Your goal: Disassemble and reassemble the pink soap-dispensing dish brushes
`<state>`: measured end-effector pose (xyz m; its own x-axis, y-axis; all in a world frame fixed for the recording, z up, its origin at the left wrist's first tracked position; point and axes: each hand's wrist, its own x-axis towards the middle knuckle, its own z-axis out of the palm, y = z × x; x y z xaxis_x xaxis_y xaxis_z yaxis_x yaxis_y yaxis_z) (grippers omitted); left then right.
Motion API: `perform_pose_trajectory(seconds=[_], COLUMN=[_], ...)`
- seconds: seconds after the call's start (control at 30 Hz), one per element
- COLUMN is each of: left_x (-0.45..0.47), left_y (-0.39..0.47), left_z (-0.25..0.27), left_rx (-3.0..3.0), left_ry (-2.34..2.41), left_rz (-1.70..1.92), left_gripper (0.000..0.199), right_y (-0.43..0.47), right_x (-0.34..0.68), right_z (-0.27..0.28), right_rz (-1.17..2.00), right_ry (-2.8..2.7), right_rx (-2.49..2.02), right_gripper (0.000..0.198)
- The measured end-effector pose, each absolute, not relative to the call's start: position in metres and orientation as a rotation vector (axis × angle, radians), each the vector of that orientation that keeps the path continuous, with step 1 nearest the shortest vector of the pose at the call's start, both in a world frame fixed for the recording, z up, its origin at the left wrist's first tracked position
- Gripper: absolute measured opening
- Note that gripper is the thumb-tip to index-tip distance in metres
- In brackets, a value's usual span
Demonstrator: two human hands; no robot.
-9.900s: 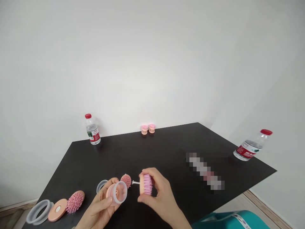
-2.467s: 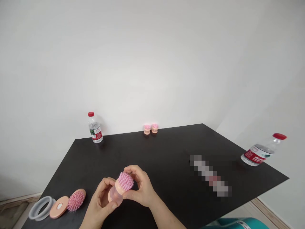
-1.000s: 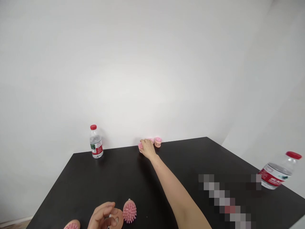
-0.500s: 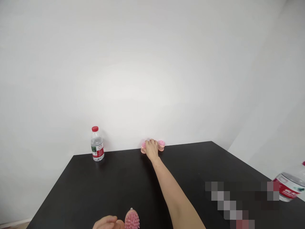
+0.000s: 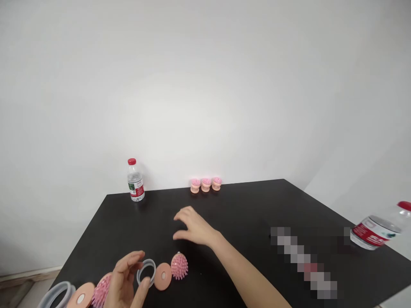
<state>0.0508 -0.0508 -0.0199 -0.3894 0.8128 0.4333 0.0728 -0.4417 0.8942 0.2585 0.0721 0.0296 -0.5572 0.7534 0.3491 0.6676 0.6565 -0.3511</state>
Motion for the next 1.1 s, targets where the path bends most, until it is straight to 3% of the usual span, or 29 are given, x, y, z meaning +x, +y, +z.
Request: perform_pose_trajectory(seconds=[0.1, 0.23, 0.37, 0.57, 0.83, 1.1], left_x=[0.041, 0.029, 0.027, 0.022, 0.02, 0.028], left_y=[-0.049, -0.045, -0.042, -0.042, -0.035, -0.041], left_z=[-0.011, -0.006, -0.013, -0.029, -0.036, -0.001], left_rx=[1.397, 1.62, 1.775, 1.881, 1.766, 1.596], left_ry=[1.334, 1.447, 1.477, 1.489, 1.531, 1.542], left_rz=[1.768, 1.472, 1.186, 1.084, 1.262, 1.414], left_gripper=[0.034, 0.037, 0.044, 0.081, 0.051, 0.035], right_y=[0.033, 0.009, 0.002, 0.001, 0.009, 0.003], right_x=[0.253, 0.246, 0.242, 0.246, 0.258, 0.25], right_z=[0.032, 0.021, 0.004, 0.001, -0.004, 0.004], right_rz=[0.513, 0.507, 0.473, 0.562, 0.8, 1.132], right_ry=[-2.545, -2.624, -2.599, -2.499, -2.072, -1.574], right_rx=[-0.937, -1.043, -1.103, -1.186, -1.294, -1.03], right_gripper=[0.057, 0.073, 0.071, 0.056, 0.063, 0.034])
